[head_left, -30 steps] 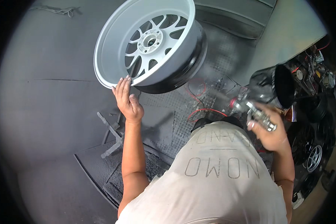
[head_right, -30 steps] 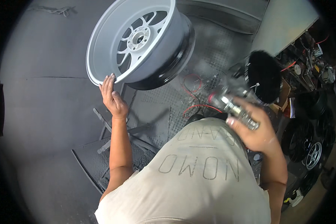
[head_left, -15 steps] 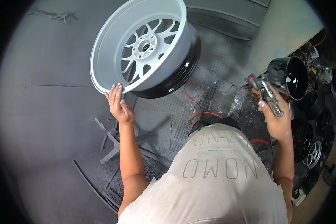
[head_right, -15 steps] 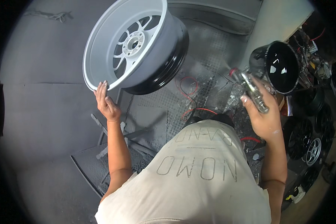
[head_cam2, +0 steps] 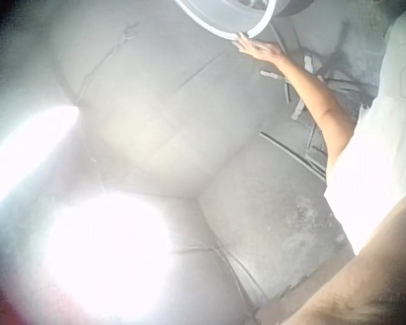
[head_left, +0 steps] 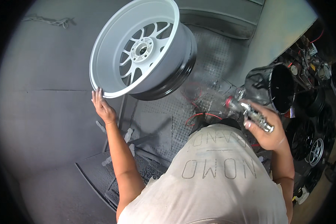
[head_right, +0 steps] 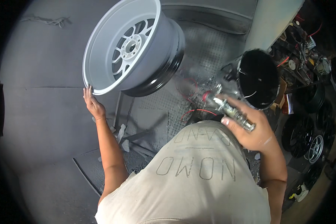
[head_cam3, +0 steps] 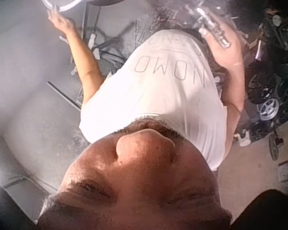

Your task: The person applies yellow tape to a stand component, picks up a white wheel rim, and then uses a spray gun to paint the inner spokes and barrel of the rim black.

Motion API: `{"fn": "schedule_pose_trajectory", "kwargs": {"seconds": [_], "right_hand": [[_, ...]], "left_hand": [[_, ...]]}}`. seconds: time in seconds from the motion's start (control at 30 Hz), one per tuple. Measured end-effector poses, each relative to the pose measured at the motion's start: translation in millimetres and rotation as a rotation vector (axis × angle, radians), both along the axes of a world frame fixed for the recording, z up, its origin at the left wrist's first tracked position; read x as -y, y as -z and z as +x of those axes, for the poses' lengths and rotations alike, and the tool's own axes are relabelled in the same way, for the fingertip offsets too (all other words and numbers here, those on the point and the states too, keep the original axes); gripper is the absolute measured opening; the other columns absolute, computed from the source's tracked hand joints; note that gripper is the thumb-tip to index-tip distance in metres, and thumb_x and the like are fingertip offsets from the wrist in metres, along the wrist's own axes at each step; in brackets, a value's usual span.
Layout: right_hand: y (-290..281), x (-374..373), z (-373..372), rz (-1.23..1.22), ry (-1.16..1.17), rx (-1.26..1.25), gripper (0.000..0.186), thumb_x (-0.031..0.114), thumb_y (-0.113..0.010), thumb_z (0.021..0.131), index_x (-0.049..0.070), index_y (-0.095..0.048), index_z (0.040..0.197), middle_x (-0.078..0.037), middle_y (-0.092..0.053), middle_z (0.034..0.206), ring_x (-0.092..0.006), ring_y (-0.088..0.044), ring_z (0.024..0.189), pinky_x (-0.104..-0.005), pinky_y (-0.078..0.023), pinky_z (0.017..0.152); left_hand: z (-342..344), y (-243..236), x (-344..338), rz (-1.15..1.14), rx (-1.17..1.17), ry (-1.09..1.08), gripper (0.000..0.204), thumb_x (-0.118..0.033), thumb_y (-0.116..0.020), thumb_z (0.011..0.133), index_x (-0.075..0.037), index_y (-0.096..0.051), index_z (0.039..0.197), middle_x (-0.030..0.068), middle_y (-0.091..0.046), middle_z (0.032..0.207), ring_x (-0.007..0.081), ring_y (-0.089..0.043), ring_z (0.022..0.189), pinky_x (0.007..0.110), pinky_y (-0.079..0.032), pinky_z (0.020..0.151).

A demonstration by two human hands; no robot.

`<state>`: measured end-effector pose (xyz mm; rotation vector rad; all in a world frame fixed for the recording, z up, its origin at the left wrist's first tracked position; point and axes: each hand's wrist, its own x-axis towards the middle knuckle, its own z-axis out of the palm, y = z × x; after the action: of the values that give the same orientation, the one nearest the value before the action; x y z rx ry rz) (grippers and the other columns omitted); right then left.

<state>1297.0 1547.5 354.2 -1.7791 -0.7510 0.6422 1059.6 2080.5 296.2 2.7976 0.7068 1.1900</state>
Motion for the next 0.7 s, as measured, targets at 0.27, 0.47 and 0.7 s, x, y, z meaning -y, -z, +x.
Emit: {"fn": "schedule_pose_trajectory", "kwargs": {"seconds": [0.27, 0.47, 0.7], "right_hand": [[10, -1, 23, 0.045, 0.304, 0.042, 0.049, 0.013, -0.071, 0.09, -0.003, -0.058, 0.135, -0.018, -0.066, 0.128, -0.0239, -0.061, 0.12, -0.035, -0.043, 0.105], [16, -3, -3, -0.005, 0.045, -0.149, 0.047, 0.012, -0.072, 0.09, 0.0, -0.06, 0.134, -0.016, -0.068, 0.123, -0.0201, -0.063, 0.113, -0.0336, -0.046, 0.101], [16, -10, -6, -0.205, -0.225, -0.228, 0.052, 0.019, -0.069, 0.093, 0.01, -0.056, 0.142, -0.01, -0.071, 0.097, -0.0203, -0.067, 0.088, -0.0301, -0.05, 0.089]], "left_hand": [[30, 0, 71, 0.035, -0.032, 0.041, 0.049, -0.034, -0.033, 0.107, -0.005, -0.059, 0.137, 0.0125, -0.059, 0.141, 0.0352, -0.046, 0.139, 0.056, -0.019, 0.119], [60, -3, 138, 0.059, -0.078, 0.088, 0.051, -0.037, -0.036, 0.104, -0.003, -0.059, 0.134, 0.0117, -0.062, 0.136, 0.0326, -0.05, 0.135, 0.056, -0.016, 0.12], [64, 3, 128, -0.002, -0.049, 0.106, 0.051, -0.04, -0.04, 0.103, -0.003, -0.061, 0.132, 0.0112, -0.064, 0.134, 0.033, -0.052, 0.132, 0.054, -0.016, 0.12]]}}
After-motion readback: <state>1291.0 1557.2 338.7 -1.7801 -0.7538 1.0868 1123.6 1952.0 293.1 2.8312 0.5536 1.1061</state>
